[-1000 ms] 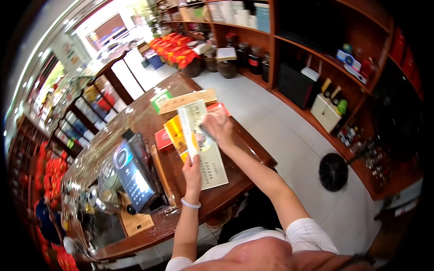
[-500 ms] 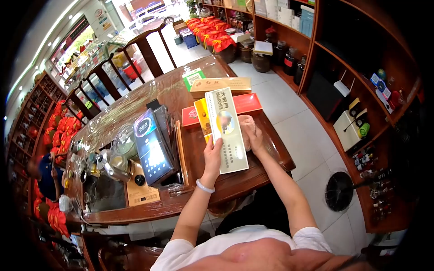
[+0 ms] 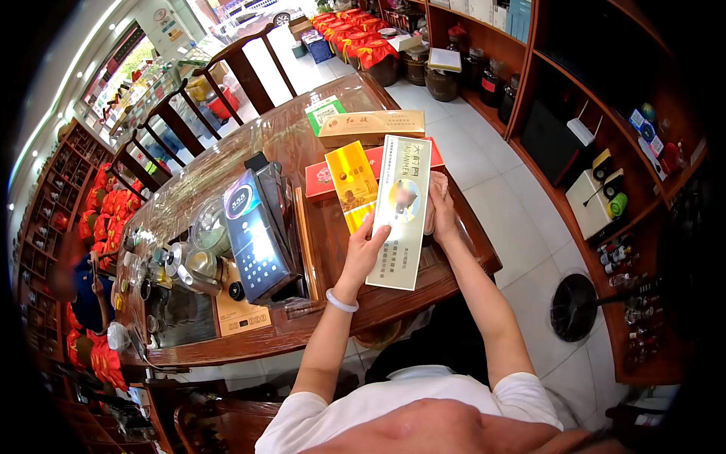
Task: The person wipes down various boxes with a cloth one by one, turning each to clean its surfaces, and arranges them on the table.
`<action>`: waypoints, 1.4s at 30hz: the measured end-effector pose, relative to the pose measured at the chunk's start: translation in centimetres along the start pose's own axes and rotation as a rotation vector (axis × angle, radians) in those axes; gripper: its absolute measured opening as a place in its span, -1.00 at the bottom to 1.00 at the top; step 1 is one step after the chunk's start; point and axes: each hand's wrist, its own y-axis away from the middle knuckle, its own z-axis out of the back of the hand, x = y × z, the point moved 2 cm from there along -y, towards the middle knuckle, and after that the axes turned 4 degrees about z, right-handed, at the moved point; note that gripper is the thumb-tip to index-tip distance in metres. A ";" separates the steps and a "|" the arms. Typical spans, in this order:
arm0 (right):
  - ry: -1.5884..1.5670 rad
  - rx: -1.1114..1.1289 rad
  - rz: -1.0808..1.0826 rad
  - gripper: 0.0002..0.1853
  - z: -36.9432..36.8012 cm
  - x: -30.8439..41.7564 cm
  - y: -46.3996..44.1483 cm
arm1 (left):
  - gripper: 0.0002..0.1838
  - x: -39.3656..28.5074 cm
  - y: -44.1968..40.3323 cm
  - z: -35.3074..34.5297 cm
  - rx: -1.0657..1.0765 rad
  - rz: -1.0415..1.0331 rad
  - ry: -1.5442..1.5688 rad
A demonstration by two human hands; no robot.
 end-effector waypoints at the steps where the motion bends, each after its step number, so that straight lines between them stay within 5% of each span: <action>1: 0.000 -0.003 -0.002 -0.51 0.2 -0.1 0.0 | -0.49 0.1 0.0 0.1 0.009 0.010 -0.004; 7: 0.153 -0.069 -0.070 -0.46 0.6 -0.5 0.1 | -0.46 -0.3 0.3 -0.4 -0.045 0.044 0.109; 13: 0.169 0.280 -0.060 -0.32 -1.3 0.7 0.8 | -0.44 0.7 0.1 -0.4 -0.112 0.005 0.150; 23: 0.120 0.288 -0.164 -0.37 -1.5 1.2 0.7 | -0.45 0.1 0.3 0.0 -0.213 -0.071 -0.325; 27: 0.149 0.203 -0.239 -0.42 -0.8 0.1 0.6 | -0.59 0.1 0.0 1.3 -0.346 -0.218 -0.701; 29: 0.136 0.140 -0.193 -0.43 -0.6 0.0 0.3 | -0.59 0.4 -0.5 2.6 -0.622 -0.497 -0.737; 31: 0.121 0.143 -0.239 -0.42 -0.2 0.0 0.3 | -0.53 1.1 -0.9 3.4 -0.639 -0.437 -0.630; 34: 0.108 0.178 -0.158 -0.41 -0.3 -0.2 0.0 | -0.41 1.8 -1.7 3.4 -0.395 -0.036 0.186; 42: 0.082 0.241 -0.211 -0.43 -0.7 0.2 0.4 | -0.46 2.2 -1.7 3.2 -0.209 0.041 0.265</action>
